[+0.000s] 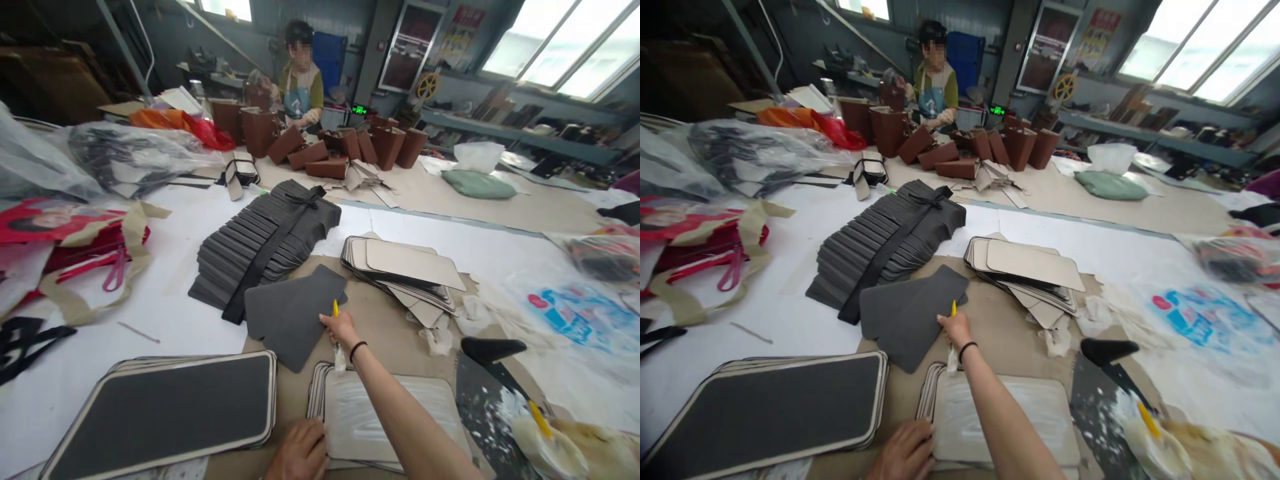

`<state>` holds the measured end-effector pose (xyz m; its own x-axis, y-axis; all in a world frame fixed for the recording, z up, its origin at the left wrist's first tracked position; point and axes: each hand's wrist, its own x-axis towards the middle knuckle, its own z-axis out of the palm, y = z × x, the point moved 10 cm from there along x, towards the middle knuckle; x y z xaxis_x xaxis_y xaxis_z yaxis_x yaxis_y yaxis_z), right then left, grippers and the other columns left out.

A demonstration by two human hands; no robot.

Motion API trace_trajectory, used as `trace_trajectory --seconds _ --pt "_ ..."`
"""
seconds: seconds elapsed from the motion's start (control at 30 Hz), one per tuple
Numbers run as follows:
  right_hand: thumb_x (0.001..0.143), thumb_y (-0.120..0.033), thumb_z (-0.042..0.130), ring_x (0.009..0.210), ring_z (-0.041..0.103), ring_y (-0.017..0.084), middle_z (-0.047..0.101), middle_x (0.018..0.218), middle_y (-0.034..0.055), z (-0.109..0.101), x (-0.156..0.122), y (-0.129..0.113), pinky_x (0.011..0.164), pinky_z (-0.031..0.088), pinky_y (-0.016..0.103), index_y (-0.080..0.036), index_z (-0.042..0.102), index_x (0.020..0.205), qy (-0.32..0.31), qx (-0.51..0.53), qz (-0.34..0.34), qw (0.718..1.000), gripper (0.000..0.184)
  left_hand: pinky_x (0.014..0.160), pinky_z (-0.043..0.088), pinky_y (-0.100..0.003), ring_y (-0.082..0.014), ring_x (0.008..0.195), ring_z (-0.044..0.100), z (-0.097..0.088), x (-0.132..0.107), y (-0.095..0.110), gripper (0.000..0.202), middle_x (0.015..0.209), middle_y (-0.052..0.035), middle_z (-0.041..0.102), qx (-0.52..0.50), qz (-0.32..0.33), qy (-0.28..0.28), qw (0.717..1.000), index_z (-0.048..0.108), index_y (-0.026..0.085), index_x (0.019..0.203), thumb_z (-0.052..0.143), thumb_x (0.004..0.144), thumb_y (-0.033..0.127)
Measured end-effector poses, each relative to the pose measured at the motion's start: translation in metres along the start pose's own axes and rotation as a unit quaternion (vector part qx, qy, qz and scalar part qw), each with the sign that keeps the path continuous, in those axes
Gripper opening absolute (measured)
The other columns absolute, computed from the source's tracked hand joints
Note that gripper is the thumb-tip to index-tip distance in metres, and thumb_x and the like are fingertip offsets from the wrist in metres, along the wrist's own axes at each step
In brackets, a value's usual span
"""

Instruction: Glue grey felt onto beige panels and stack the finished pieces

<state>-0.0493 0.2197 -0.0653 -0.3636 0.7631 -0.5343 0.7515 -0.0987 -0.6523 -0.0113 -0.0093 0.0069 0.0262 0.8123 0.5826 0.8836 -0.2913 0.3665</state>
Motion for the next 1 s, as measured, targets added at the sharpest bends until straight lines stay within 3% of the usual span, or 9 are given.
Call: trace_trajectory --seconds 0.13,0.27,0.47,0.57,0.63,0.7,0.83,0.9,1.0 --pt "0.079 -0.031 0.049 0.063 0.062 0.017 0.065 0.068 0.0093 -0.014 -0.005 -0.012 0.053 0.045 0.024 -0.011 0.063 0.082 0.014 -0.159 -0.017 0.987 0.024 0.075 0.051 -0.029 -0.0170 0.084 0.059 0.000 0.004 -0.001 0.021 0.085 -0.0075 0.063 -0.013 -0.024 -0.028 0.999 0.059 0.017 0.089 0.039 0.080 0.014" --pt "0.076 -0.027 0.051 0.090 0.061 0.027 0.066 0.091 0.0183 -0.029 -0.020 -0.044 0.073 0.045 0.033 -0.012 0.065 0.084 0.031 -0.283 -0.063 0.956 0.022 0.074 0.052 -0.030 -0.0179 0.084 0.059 -0.004 0.008 0.002 0.019 0.084 -0.0070 0.063 -0.017 -0.027 -0.040 0.999 0.058 0.016 0.086 0.040 0.081 0.014" --pt "0.085 -0.033 0.037 0.094 0.058 0.022 0.064 0.099 0.0103 -0.049 -0.063 -0.094 0.077 0.041 0.031 -0.021 0.058 0.099 0.049 -0.353 -0.181 0.917 0.027 0.074 0.052 -0.031 -0.0177 0.085 0.059 -0.004 0.011 0.004 0.016 0.087 -0.0070 0.062 -0.028 -0.025 -0.074 0.997 0.058 0.016 0.086 0.043 0.082 0.014" --pt "0.088 -0.033 0.032 0.084 0.059 0.020 0.064 0.092 0.0080 -0.085 -0.094 -0.118 0.069 0.040 0.027 -0.020 0.055 0.101 0.120 -0.359 -0.276 0.883 0.029 0.077 0.052 -0.033 -0.0189 0.090 0.058 0.000 0.008 0.003 0.015 0.090 -0.0079 0.062 -0.023 -0.017 -0.080 0.996 0.058 0.016 0.088 0.044 0.082 0.015" --pt "0.087 -0.030 0.033 0.077 0.058 0.018 0.064 0.087 0.0060 -0.115 -0.118 -0.120 0.067 0.039 0.026 -0.019 0.054 0.102 0.143 -0.337 -0.299 0.881 0.028 0.077 0.052 -0.033 -0.0189 0.091 0.058 0.002 0.004 0.002 0.014 0.090 -0.0079 0.062 -0.018 -0.011 -0.079 0.997 0.058 0.016 0.087 0.045 0.082 0.016" --pt "0.086 -0.029 0.036 0.072 0.056 0.016 0.063 0.081 0.0033 -0.136 -0.140 -0.110 0.065 0.038 0.024 -0.018 0.055 0.101 0.106 -0.306 -0.304 0.896 0.027 0.078 0.051 -0.033 -0.0186 0.092 0.058 0.003 0.001 0.002 0.014 0.091 -0.0077 0.062 -0.014 -0.003 -0.075 0.997 0.058 0.016 0.088 0.045 0.082 0.016" --pt "0.080 -0.038 0.043 0.061 0.053 0.012 0.061 0.070 -0.0008 -0.136 -0.164 -0.042 0.057 0.038 0.021 -0.016 0.060 0.090 -0.126 -0.243 -0.198 0.941 0.029 0.080 0.050 -0.032 -0.0180 0.093 0.058 0.004 0.000 0.002 0.014 0.093 -0.0077 0.062 -0.010 0.003 -0.081 0.997 0.058 0.017 0.089 0.046 0.083 0.018" --pt "0.077 -0.038 0.047 0.056 0.051 0.011 0.060 0.066 -0.0012 -0.122 -0.167 0.002 0.053 0.037 0.020 -0.016 0.062 0.081 -0.225 -0.251 -0.135 0.932 0.027 0.078 0.051 -0.032 -0.0178 0.090 0.058 0.004 0.001 0.003 0.013 0.092 -0.0077 0.062 -0.011 0.004 -0.090 0.996 0.058 0.016 0.088 0.047 0.082 0.017" --pt "0.074 -0.029 0.053 0.059 0.054 0.012 0.062 0.069 0.0004 -0.103 -0.153 0.050 0.054 0.037 0.020 -0.017 0.065 0.078 -0.272 -0.326 -0.103 0.900 0.017 0.077 0.051 -0.032 -0.0177 0.087 0.058 0.005 0.003 0.003 0.012 0.089 -0.0071 0.063 -0.009 0.003 -0.104 0.995 0.059 0.016 0.087 0.048 0.082 0.017"
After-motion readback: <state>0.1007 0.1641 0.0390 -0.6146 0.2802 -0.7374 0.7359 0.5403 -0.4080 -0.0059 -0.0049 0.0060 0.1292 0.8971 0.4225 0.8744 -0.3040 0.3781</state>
